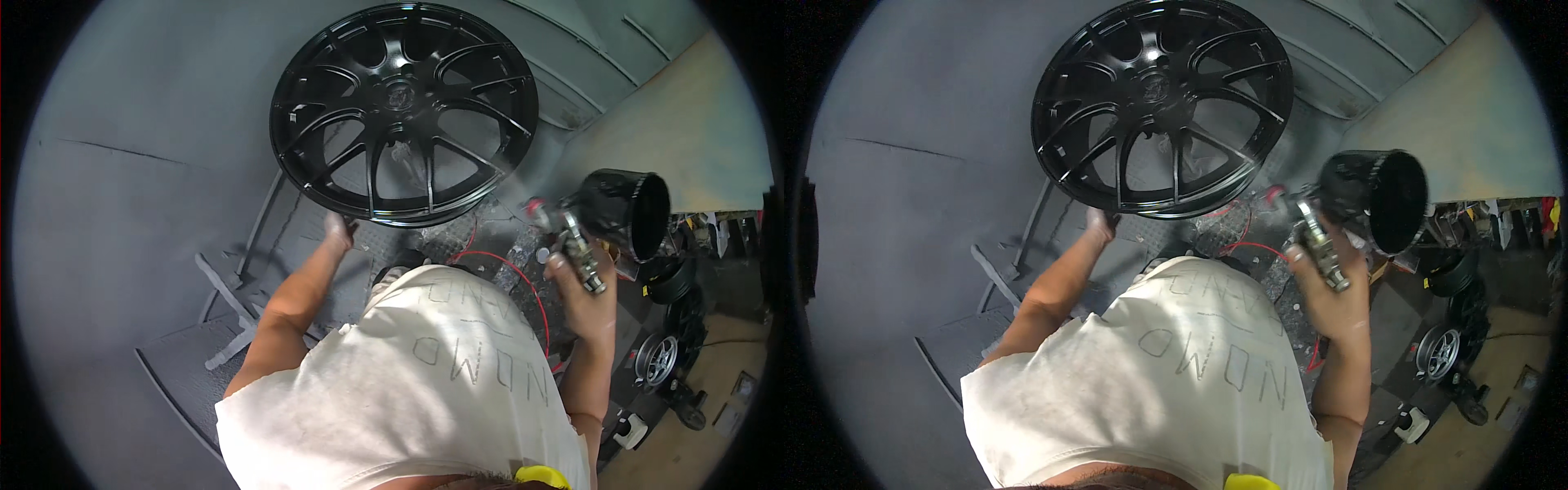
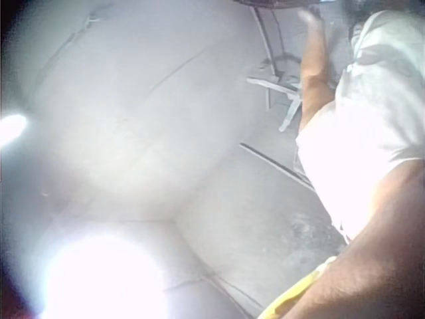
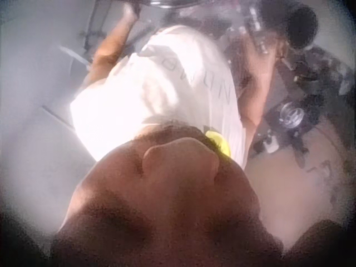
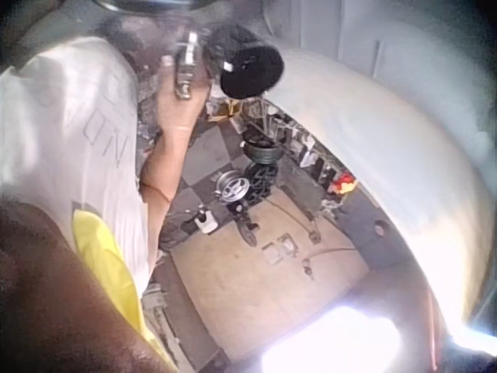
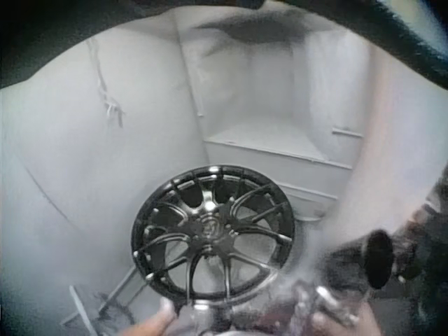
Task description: The person uses a spray gun to apply black paint to a car wheel mounted on a stand. After completing the black coat, the person switches to a silver paint and applies a second coat to the same wheel, covering the spokes and rim.
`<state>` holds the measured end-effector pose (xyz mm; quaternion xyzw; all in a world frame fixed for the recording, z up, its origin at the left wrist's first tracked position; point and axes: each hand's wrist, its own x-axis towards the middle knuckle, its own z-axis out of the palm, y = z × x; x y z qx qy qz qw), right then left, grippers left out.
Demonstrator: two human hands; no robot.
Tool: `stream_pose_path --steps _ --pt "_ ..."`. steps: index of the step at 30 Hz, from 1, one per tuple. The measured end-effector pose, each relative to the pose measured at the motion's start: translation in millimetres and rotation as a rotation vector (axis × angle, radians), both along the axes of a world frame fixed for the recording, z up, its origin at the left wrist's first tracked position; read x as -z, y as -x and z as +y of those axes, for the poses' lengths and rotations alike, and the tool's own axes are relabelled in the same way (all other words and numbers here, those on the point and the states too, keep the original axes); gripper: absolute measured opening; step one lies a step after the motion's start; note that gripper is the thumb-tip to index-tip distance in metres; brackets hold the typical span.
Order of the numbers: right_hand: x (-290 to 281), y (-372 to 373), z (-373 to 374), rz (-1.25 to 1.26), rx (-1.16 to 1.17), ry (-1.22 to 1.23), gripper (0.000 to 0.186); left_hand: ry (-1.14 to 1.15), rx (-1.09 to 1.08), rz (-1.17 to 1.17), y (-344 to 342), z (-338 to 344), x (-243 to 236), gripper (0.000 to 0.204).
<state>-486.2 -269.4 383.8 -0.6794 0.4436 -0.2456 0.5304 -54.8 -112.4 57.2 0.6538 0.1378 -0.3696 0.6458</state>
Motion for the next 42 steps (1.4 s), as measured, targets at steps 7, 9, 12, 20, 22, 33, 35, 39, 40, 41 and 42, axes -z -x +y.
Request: stream_pose_path --steps 7,9,12,20,22,33,35,39,40,41,42 --pt "12 19 -20 -0.001 0.109 0.077 0.029 -0.035 0.028 0.033 30 -7 4 0.029" --pt "16 21 -8 -0.02 0.029 0.019 0.032 0.016 -0.029 0.102 61 -12 3 0.029" --pt "-2 5 21 -0.112 -0.06 -0.199 0.041 0.063 -0.051 0.206 111 -22 0 0.027" --pt "2 -3 28 -0.142 -0.153 -0.139 0.035 0.008 0.512 0.371 133 -11 -8 0.015" --pt "2 3 17 -0.041 0.031 -0.034 0.035 0.017 0.496 0.386 88 6 18 0.018" --pt "28 45 -6 -0.094 0.183 0.005 0.017 0.043 0.004 0.056 47 -10 -25 0.025" --pt "25 42 7 -0.095 0.155 -0.058 0.019 0.141 -0.072 0.084 98 -21 -28 0.026" --pt "20 42 15 -0.107 0.082 -0.085 0.027 0.259 -0.012 0.351 189 -62 -8 0.028" --pt "20 41 16 -0.121 0.054 -0.063 0.026 0.18 0.139 0.334 204 -70 3 0.019" --pt "24 42 17 -0.143 0.056 -0.059 0.029 0.09 0.372 0.363 218 -80 -11 0.016" --pt "23 39 19 -0.156 0.06 -0.072 0.03 0.147 0.657 0.408 225 -83 -20 0.017"
